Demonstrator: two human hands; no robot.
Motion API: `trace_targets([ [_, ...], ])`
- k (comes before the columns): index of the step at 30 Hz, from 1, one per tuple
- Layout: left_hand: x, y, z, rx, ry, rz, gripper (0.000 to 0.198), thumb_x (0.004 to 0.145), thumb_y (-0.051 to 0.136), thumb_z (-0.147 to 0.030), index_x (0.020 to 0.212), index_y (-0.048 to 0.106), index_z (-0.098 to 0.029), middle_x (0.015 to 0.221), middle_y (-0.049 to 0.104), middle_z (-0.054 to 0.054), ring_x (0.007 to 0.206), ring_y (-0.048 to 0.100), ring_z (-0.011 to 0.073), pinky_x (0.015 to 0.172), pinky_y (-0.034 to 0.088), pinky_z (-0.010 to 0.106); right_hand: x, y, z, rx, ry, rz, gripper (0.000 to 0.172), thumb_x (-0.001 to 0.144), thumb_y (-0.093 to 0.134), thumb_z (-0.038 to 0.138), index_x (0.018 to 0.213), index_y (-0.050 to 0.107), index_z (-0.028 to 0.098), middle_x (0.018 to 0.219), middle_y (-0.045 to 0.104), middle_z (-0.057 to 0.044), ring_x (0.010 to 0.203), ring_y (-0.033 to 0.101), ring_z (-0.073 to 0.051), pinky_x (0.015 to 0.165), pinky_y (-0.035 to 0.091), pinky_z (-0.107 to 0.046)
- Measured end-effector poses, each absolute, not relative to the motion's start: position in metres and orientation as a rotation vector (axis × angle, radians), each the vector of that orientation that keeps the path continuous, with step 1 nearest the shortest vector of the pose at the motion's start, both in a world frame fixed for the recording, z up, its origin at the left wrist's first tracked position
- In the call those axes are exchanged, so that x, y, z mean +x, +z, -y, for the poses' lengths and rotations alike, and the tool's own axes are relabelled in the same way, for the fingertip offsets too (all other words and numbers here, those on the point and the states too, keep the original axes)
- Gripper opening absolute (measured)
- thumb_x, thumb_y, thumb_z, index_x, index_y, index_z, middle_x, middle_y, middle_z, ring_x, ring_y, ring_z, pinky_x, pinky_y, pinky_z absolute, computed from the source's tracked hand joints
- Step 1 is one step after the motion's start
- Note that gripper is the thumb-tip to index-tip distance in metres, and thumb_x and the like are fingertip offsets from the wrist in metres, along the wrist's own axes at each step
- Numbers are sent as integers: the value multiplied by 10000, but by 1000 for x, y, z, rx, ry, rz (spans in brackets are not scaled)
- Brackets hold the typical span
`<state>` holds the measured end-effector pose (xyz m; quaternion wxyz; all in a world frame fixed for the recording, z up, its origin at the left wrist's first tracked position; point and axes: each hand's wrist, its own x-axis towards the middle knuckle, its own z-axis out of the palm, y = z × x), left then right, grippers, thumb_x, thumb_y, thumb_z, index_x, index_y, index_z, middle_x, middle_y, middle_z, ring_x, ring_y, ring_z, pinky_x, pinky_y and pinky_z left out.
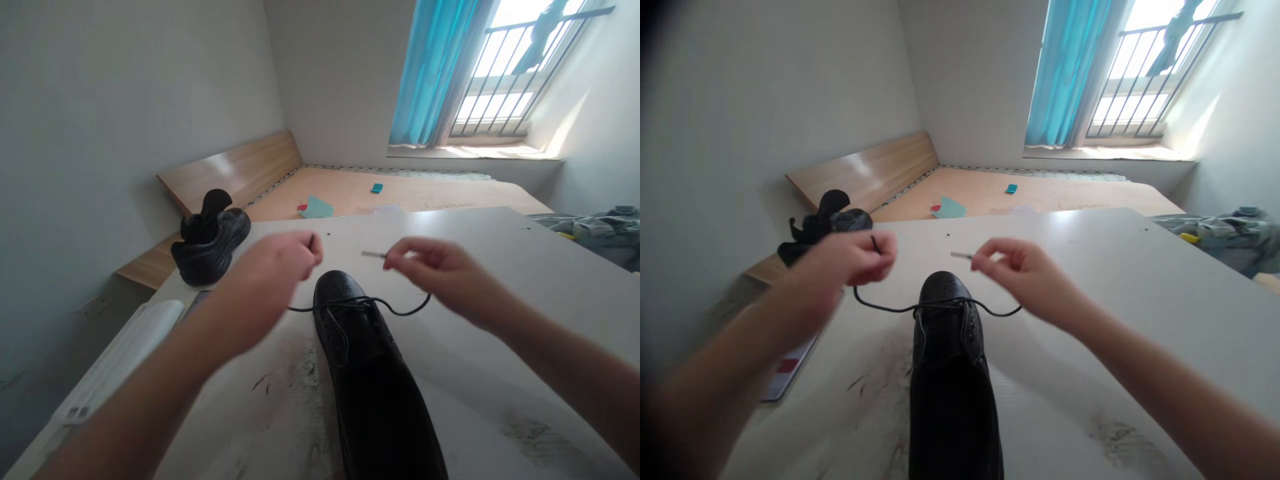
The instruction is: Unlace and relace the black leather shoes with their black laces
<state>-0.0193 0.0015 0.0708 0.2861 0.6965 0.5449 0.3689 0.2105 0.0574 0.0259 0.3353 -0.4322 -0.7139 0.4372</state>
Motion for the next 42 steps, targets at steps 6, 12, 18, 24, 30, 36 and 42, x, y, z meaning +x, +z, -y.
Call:
trace_targets([
  [6, 17, 17, 14, 2149, 725, -1676, 259, 839, 588, -460, 747, 672, -233, 732, 672, -9, 727, 575, 192, 650, 370, 316, 220, 1, -43, -1337, 1035, 2255, 338, 897, 504, 500, 825, 642, 200, 480, 353, 73, 473, 257, -89, 439, 191, -235],
  [12, 21, 11, 4, 1948, 717, -1610, 192, 773, 629, -384, 873, 724, -251, 905, 692, 24, 951, 610, 257, 886, 420, 398, 235, 19, -43, -1258, 952, 2544, 205, 879, 523, 348, 827, 679, 226, 481, 359, 75, 471, 266, -85, 445, 218, -216],
  [18, 17, 9, 3, 1867, 675, -1577, 117, 728, 601, -277, 833, 610, -227, 883, 635, 10, 917, 568, 239, 837, 424, 382, 231, 15, -40, -1244, 811, 2496, 130, 806, 558, 249, 695, 600, 198, 494, 346, 77, 475, 279, -70, 463, 233, -198],
  [24, 15, 4, 7, 1906, 704, -1565, 81, 758, 537, -237, 736, 614, -226, 801, 591, 8, 894, 555, 233, 852, 405, 392, 224, 12, -38, -1173, 894, 2493, 120, 823, 569, 232, 716, 607, 196, 507, 353, 78, 482, 296, -65, 477, 231, -196],
  [30, 22, 5, 2, 1990, 670, -1574, 162, 758, 607, -245, 870, 725, -245, 849, 621, 25, 918, 557, 252, 888, 390, 430, 221, 3, -39, -1176, 1013, 2446, 169, 919, 511, 286, 804, 606, 206, 604, 489, 52, 565, 393, -87, 526, 285, -206],
  [36, 29, 4, 1, 2120, 682, -1545, 121, 804, 579, -161, 715, 644, -211, 770, 605, 9, 829, 532, 221, 769, 371, 375, 227, -6, -49, -1100, 1172, 2402, 253, 948, 513, 341, 739, 525, 198, 691, 513, 29, 661, 443, -121, 605, 361, -251],
  [42, 25, 6, 5, 2072, 886, -1507, 170, 916, 507, -262, 776, 586, -207, 770, 614, 4, 774, 555, 188, 708, 387, 319, 224, 0, -36, -804, 943, 2296, 180, 978, 529, 354, 1047, 637, 227, 1119, 584, -43, 1092, 504, -168, 971, 395, -317],
])
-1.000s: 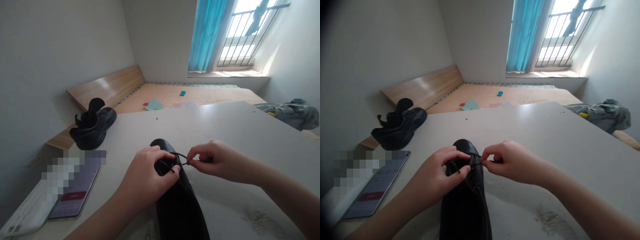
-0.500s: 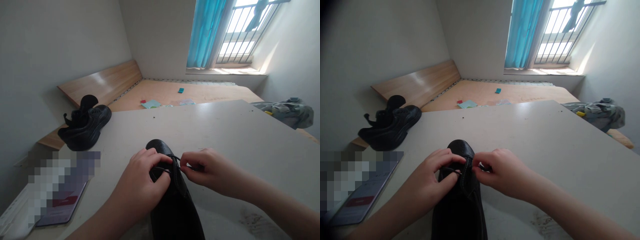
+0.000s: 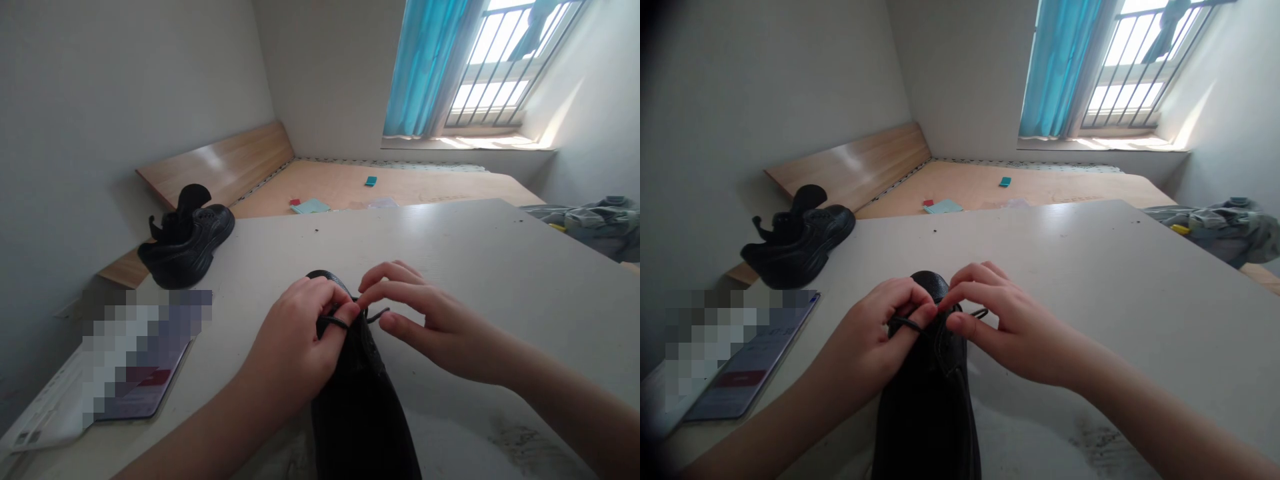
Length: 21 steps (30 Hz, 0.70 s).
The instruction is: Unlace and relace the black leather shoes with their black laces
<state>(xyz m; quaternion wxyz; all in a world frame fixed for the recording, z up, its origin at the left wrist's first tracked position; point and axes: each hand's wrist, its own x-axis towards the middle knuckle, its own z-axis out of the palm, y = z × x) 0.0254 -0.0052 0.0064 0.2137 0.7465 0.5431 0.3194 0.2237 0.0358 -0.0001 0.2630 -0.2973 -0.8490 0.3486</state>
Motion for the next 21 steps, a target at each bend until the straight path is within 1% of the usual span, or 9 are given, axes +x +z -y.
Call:
trace_targets([
  [2, 26, 11, 8, 2058, 929, -1481, 229, 956, 450, -297, 777, 566, -213, 743, 607, 0, 736, 554, 176, 676, 386, 300, 217, 1, -27, -732, 1012, 2224, 161, 977, 543, 337, 969, 647, 215, 1095, 589, -42, 1090, 508, -161, 971, 403, -300],
  [5, 23, 21, 11, 2054, 891, -1404, 321, 989, 375, -348, 742, 534, -219, 691, 594, -8, 671, 545, 159, 630, 374, 283, 207, 6, -19, -724, 1268, 1986, 257, 995, 507, 331, 798, 612, 204, 888, 610, -26, 890, 562, -142, 817, 466, -277],
  [7, 16, 28, 11, 2052, 816, -1408, 378, 998, 338, -388, 700, 496, -217, 639, 555, -19, 609, 514, 147, 586, 346, 279, 207, 15, -20, -694, 1451, 1768, 340, 999, 484, 377, 715, 573, 212, 740, 577, -11, 743, 564, -142, 727, 493, -289],
  [9, 3, 31, 8, 2038, 713, -1458, 435, 1003, 307, -439, 654, 433, -211, 592, 488, -30, 560, 463, 137, 555, 312, 280, 212, 29, -25, -669, 1588, 1548, 370, 983, 493, 411, 668, 541, 224, 603, 479, 14, 565, 494, -127, 594, 494, -287],
  [12, -18, 31, 2, 1994, 529, -1508, 477, 996, 295, -511, 648, 402, -204, 602, 460, -33, 580, 444, 137, 558, 293, 283, 226, 50, -34, -738, 1549, 1423, 351, 969, 499, 375, 648, 520, 233, 529, 360, 33, 430, 301, -91, 410, 360, -239],
  [14, -30, 27, -1, 1971, 411, -1524, 470, 985, 319, -527, 660, 418, -202, 621, 467, -32, 601, 445, 142, 568, 287, 287, 233, 61, -38, -815, 1342, 1494, 316, 965, 502, 331, 665, 534, 237, 538, 384, 25, 447, 301, -92, 403, 306, -236],
  [17, -40, 20, -2, 1881, 394, -1520, 406, 969, 361, -478, 675, 414, -202, 665, 476, -30, 646, 445, 147, 600, 310, 287, 228, 67, -41, -921, 1037, 1709, 216, 942, 537, 323, 747, 600, 255, 622, 490, 8, 553, 433, -117, 488, 363, -256],
  [19, -43, 16, 0, 1782, 475, -1413, 303, 955, 352, -375, 710, 407, -207, 713, 478, -31, 685, 444, 145, 623, 331, 277, 214, 65, -41, -962, 986, 1896, 202, 925, 527, 325, 769, 625, 242, 675, 535, -5, 609, 476, -132, 537, 391, -272],
  [21, -45, 14, 2, 1714, 530, -1322, 222, 932, 330, -290, 734, 393, -213, 724, 459, -35, 690, 429, 142, 618, 333, 267, 197, 58, -41, -987, 1045, 2046, 233, 908, 495, 318, 731, 604, 211, 659, 519, -7, 600, 461, -129, 535, 384, -270],
])
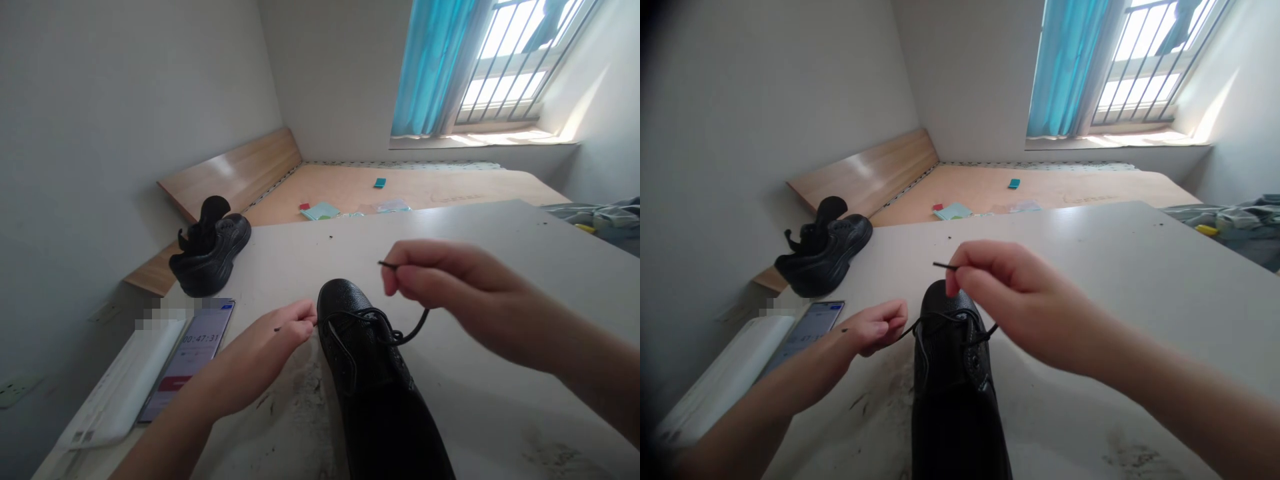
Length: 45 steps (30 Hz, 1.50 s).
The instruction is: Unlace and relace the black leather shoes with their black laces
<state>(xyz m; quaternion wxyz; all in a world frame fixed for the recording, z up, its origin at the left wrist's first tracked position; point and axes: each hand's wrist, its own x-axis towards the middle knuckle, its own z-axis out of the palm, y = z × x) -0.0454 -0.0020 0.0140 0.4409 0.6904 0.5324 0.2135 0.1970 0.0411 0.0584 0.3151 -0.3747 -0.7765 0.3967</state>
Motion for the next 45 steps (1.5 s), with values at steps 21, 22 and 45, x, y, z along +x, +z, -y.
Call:
trace_targets([
  [21, -41, -5, 4, 2333, -58, -1764, 236, 806, 456, -276, 639, 609, -209, 646, 672, 67, 572, 569, 219, 526, 207, 307, 155, 18, -25, -1168, 789, 2409, 201, 790, 666, 397, 736, 675, 204, 817, 585, -34, 891, 532, -205, 738, 397, -329],
  [22, -41, -7, 5, 2319, -102, -1782, 215, 777, 462, -254, 643, 624, -208, 655, 681, 76, 578, 581, 228, 524, 208, 307, 155, 17, -25, -1160, 793, 2410, 143, 774, 669, 343, 742, 669, 203, 828, 585, -32, 905, 528, -207, 749, 400, -331],
  [45, -63, -13, -9, 1801, 94, -1439, 507, 880, 471, -586, 573, 344, -203, 563, 272, -49, 545, 280, 128, 511, 198, 273, 153, 11, -23, -1125, 769, 2424, 60, 787, 607, 245, 759, 608, 192, 827, 581, -24, 912, 497, -201, 762, 381, -332],
])
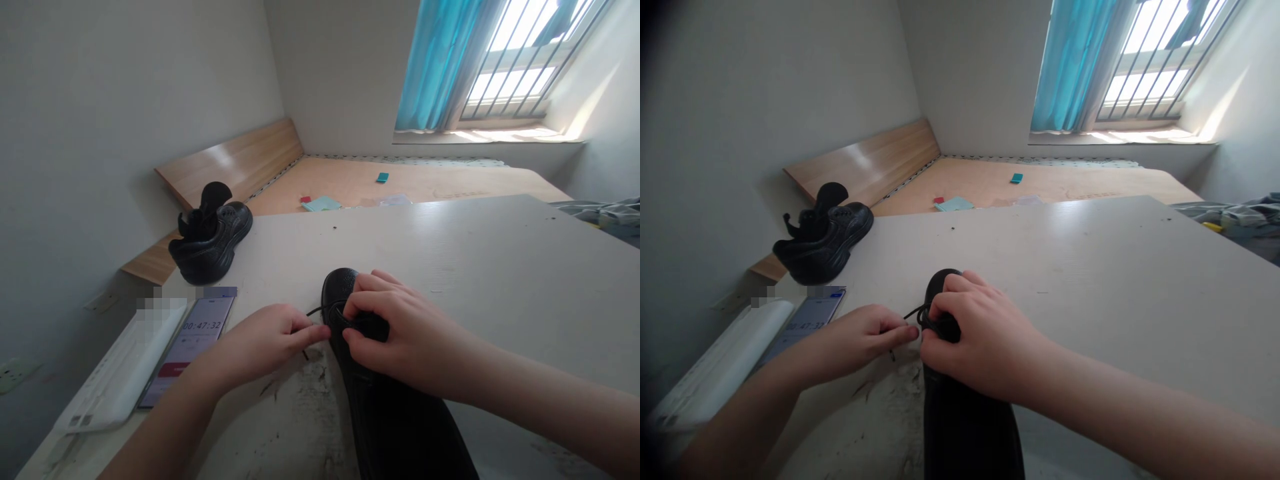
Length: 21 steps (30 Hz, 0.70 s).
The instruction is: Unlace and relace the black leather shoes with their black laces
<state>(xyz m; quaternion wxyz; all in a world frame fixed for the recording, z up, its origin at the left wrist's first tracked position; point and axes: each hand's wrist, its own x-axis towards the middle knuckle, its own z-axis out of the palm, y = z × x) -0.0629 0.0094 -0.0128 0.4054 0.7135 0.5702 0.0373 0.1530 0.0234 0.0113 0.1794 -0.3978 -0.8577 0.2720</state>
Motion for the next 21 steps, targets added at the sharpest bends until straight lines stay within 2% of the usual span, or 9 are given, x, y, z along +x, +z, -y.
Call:
trace_targets([
  [4, -58, -19, -14, 1712, 408, -1368, 481, 957, 327, -565, 640, 376, -206, 621, 329, -44, 596, 329, 134, 586, 290, 263, 155, 11, -23, -1121, 788, 2417, 44, 789, 600, 233, 767, 613, 197, 836, 580, -25, 928, 505, -205, 786, 392, -345],
  [8, -54, -19, -9, 1725, 588, -1481, 470, 986, 259, -519, 653, 385, -212, 614, 363, -43, 591, 351, 141, 598, 301, 276, 156, 13, -27, -1110, 886, 2412, 65, 809, 588, 241, 774, 620, 196, 849, 582, -33, 948, 506, -216, 825, 402, -370],
  [11, -50, -13, 1, 1818, 662, -1612, 356, 981, 275, -350, 691, 428, -211, 654, 448, -23, 642, 415, 162, 607, 299, 290, 158, 15, -29, -1093, 961, 2396, 90, 824, 586, 265, 804, 638, 194, 887, 587, -41, 967, 510, -222, 861, 406, -386],
  [14, -45, -3, 7, 1893, 602, -1534, 268, 927, 311, -210, 681, 418, -209, 641, 458, -32, 627, 418, 156, 585, 280, 290, 158, 16, -29, -1101, 977, 2388, 98, 830, 584, 269, 806, 641, 193, 894, 587, -40, 981, 513, -224, 879, 403, -392],
  [21, -46, 6, 10, 1957, 427, -1423, 245, 960, 436, -348, 773, 510, -207, 695, 531, -51, 655, 492, 136, 596, 338, 267, 160, 18, -30, -1056, 997, 2393, 108, 849, 580, 270, 819, 644, 188, 890, 588, -34, 971, 521, -211, 887, 397, -383],
])
